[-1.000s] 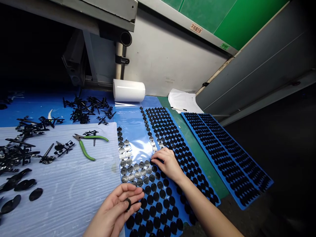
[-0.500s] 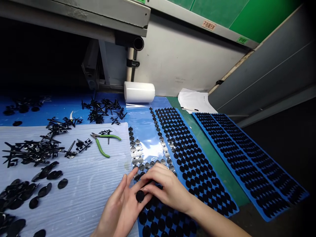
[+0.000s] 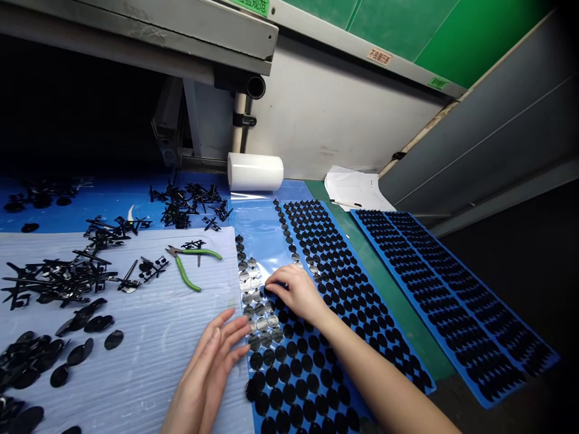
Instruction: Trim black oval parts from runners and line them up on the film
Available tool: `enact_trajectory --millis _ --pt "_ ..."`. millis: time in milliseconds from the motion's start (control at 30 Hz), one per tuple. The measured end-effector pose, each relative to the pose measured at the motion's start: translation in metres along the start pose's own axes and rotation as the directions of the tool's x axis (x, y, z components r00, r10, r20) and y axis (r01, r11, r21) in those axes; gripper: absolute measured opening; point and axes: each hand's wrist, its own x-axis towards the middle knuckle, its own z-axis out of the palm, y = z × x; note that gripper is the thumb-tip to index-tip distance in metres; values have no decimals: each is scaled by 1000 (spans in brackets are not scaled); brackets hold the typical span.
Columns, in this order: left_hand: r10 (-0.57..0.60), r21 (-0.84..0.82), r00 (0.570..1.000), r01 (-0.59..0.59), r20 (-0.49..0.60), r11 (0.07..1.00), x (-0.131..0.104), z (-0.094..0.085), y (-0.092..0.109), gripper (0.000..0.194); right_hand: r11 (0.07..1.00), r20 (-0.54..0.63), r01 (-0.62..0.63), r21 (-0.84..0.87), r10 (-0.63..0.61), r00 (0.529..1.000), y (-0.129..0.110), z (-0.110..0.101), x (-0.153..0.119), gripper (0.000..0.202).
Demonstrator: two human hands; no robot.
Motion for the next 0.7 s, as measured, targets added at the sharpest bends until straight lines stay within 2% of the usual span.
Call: enact_trajectory --millis 100,200,300,433,567,700 --pt "153 168 980 -131 -129 977 -2 -15 9 37 999 44 13 -34 -12 999 9 5 8 5" --pt "290 290 930 -220 -227 931 -3 -35 17 30 998 82 22 -57 -17 996 10 7 8 3" --pt "378 361 882 -267 -283 893 -3 -55 24 25 997 110 26 -72 -18 994 9 7 8 2" --pt "419 389 832 -274 -364 880 -3 -75 33 21 996 137 31 -78 -20 990 9 4 12 4" --pt "418 392 825 -266 -380 881 -4 -87 37 19 996 153 45 -80 -32 988 8 1 14 5" --pt "440 403 815 -284 -376 870 -6 -88 39 17 994 139 40 -100 -26 990 9 4 12 5"
